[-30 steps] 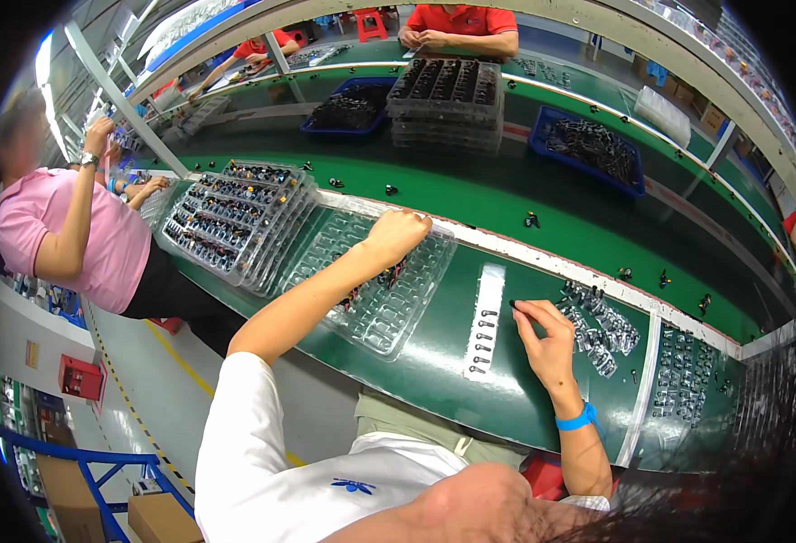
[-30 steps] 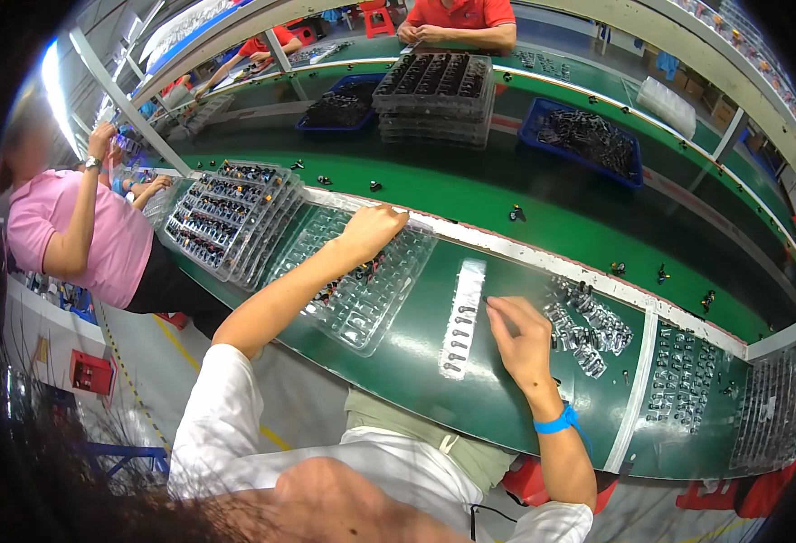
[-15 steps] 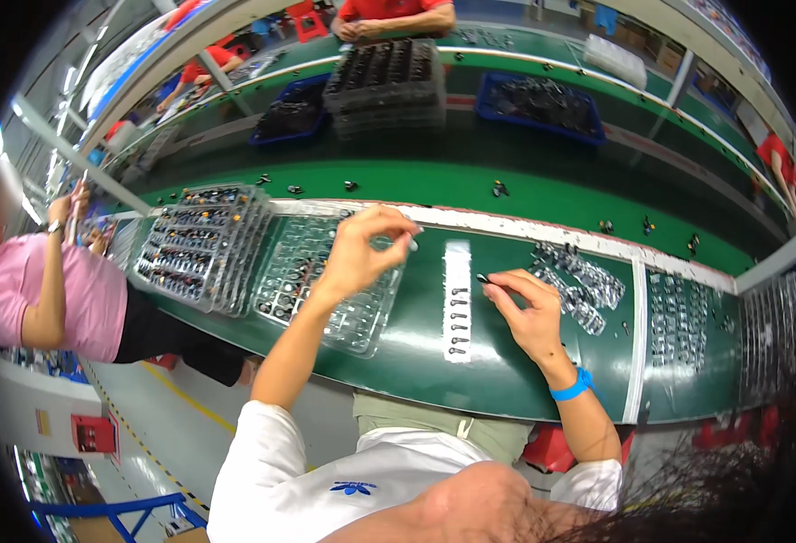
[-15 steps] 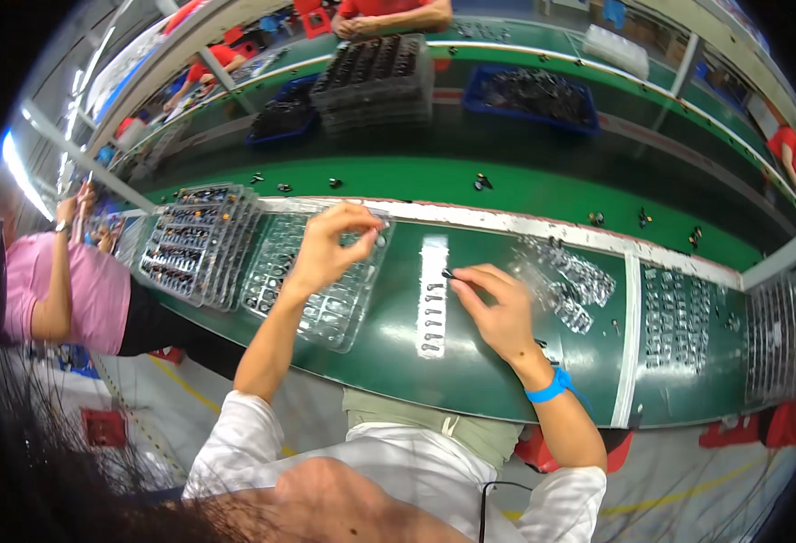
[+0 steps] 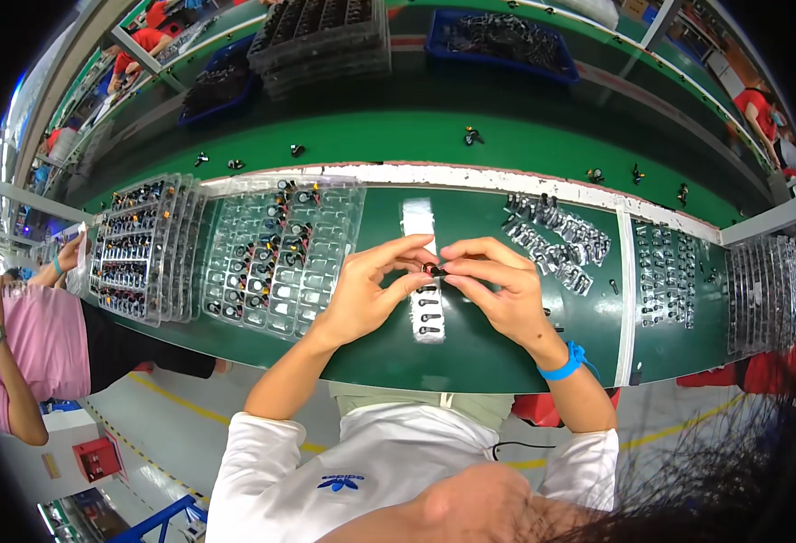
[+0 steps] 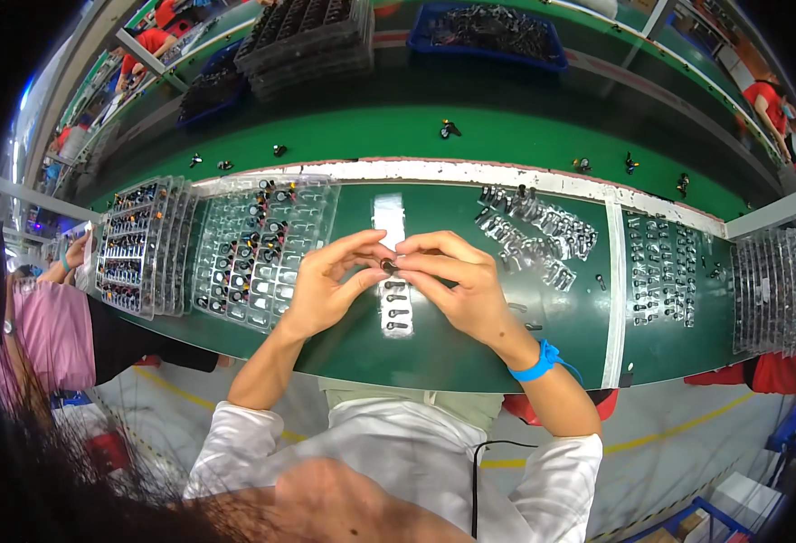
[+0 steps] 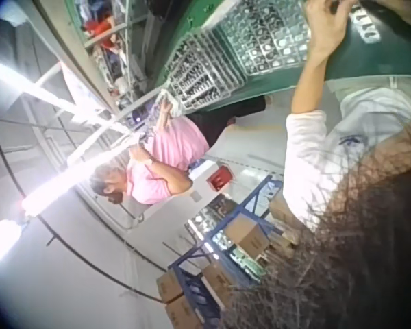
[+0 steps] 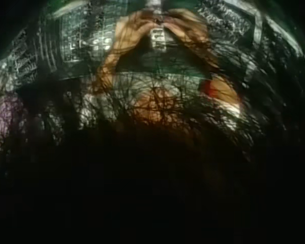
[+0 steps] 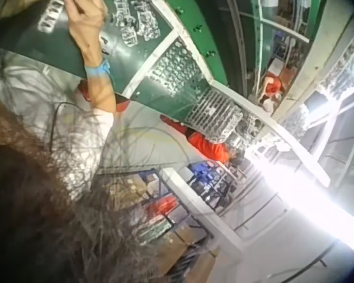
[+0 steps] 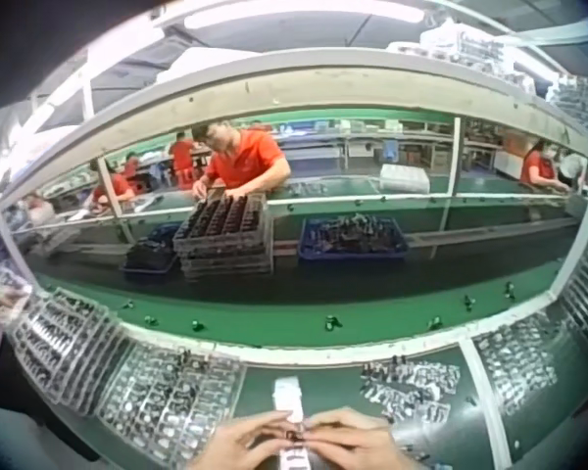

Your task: Assembling small electronic components onto a plastic strip on a factory production line.

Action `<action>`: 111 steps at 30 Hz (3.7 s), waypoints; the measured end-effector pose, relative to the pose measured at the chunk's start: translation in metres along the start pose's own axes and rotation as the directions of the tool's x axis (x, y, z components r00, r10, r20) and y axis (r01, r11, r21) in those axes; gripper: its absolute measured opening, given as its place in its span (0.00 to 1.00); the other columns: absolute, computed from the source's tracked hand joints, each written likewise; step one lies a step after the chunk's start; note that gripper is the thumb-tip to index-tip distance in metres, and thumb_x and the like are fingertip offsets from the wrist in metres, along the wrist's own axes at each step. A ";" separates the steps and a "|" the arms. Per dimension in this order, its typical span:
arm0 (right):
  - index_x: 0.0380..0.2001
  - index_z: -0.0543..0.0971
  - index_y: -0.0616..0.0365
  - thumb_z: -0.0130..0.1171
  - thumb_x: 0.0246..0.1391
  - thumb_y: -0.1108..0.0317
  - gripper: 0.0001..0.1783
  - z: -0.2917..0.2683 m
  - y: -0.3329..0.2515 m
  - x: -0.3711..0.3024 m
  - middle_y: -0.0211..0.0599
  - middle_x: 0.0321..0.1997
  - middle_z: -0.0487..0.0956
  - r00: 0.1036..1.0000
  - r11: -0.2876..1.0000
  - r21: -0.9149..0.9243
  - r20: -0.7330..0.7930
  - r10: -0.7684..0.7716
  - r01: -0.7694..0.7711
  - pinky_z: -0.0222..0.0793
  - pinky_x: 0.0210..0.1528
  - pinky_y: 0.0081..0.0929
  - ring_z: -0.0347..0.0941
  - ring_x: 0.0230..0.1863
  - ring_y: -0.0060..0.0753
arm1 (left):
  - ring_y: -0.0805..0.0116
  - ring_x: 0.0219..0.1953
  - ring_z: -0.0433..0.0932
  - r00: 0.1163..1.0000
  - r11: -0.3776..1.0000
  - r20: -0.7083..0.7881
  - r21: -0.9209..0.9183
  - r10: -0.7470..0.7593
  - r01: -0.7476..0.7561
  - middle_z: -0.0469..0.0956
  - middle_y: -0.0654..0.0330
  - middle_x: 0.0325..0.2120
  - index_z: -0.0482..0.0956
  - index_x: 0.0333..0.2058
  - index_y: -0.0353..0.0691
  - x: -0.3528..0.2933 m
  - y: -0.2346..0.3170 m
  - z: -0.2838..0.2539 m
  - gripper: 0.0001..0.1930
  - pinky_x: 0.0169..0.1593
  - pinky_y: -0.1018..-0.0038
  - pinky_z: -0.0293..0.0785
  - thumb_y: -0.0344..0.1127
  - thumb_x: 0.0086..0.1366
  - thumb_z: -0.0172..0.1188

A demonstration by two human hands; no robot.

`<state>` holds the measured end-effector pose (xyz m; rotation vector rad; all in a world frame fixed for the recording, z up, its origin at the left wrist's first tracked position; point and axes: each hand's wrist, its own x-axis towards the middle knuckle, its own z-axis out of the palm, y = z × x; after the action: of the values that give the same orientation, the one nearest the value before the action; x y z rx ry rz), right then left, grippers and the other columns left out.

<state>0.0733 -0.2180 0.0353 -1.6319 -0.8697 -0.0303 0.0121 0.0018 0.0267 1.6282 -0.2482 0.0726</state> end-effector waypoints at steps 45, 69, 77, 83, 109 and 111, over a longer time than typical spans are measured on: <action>0.41 0.86 0.64 0.71 0.42 0.84 0.19 0.005 -0.002 -0.007 0.42 0.44 0.84 0.961 0.928 -0.249 0.071 -0.267 0.276 0.82 0.40 0.32 0.83 0.40 0.42 | 0.63 0.43 0.85 0.993 0.972 -0.016 0.207 0.119 -0.114 0.86 0.52 0.41 0.86 0.45 0.30 -0.005 0.015 0.001 0.18 0.49 0.71 0.81 0.21 0.55 0.75; 0.37 0.84 0.66 0.70 0.50 0.81 0.10 0.009 -0.008 -0.005 0.43 0.35 0.84 0.987 0.965 -0.217 0.084 -0.133 0.149 0.77 0.33 0.29 0.82 0.32 0.38 | 0.61 0.42 0.84 0.978 0.969 -0.027 0.144 0.208 -0.202 0.85 0.49 0.39 0.85 0.40 0.28 -0.007 0.007 0.004 0.12 0.47 0.69 0.81 0.18 0.56 0.73; 0.36 0.84 0.65 0.69 0.52 0.80 0.07 0.018 -0.010 -0.006 0.42 0.33 0.84 0.988 0.963 -0.225 0.000 -0.154 0.150 0.76 0.30 0.28 0.82 0.30 0.37 | 0.61 0.42 0.83 0.965 0.950 -0.042 0.191 0.260 -0.248 0.84 0.49 0.40 0.85 0.41 0.28 -0.006 0.007 0.005 0.11 0.48 0.69 0.80 0.19 0.58 0.72; 0.40 0.84 0.68 0.65 0.59 0.78 0.06 0.012 0.006 -0.001 0.42 0.34 0.84 0.998 0.999 0.006 0.056 0.039 -0.040 0.79 0.35 0.27 0.83 0.32 0.33 | 0.63 0.40 0.85 0.996 0.956 -0.032 0.284 0.083 -0.071 0.85 0.51 0.39 0.85 0.43 0.31 0.003 0.018 -0.007 0.11 0.45 0.71 0.81 0.26 0.61 0.71; 0.35 0.80 0.57 0.61 0.48 0.69 0.09 0.024 0.049 0.018 0.31 0.31 0.79 0.769 0.528 -0.569 0.554 -0.320 0.630 0.73 0.35 0.32 0.78 0.35 0.34 | 0.55 0.46 0.78 0.972 0.562 0.228 0.796 0.063 -0.223 0.79 0.59 0.40 0.85 0.39 0.40 -0.052 0.007 0.013 0.09 0.51 0.61 0.76 0.38 0.63 0.69; 0.36 0.80 0.56 0.62 0.48 0.68 0.10 0.026 0.047 0.020 0.31 0.31 0.80 0.803 0.590 -0.561 0.516 -0.300 0.581 0.72 0.35 0.32 0.78 0.35 0.35 | 0.55 0.47 0.78 0.975 0.551 0.203 0.805 0.091 -0.219 0.79 0.59 0.42 0.85 0.40 0.40 -0.057 0.004 0.015 0.10 0.52 0.61 0.76 0.37 0.63 0.69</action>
<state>0.1018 -0.1851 -0.0025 -2.1064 -1.7252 -0.4865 -0.0458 -0.0067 0.0178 2.5755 -0.5250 0.2447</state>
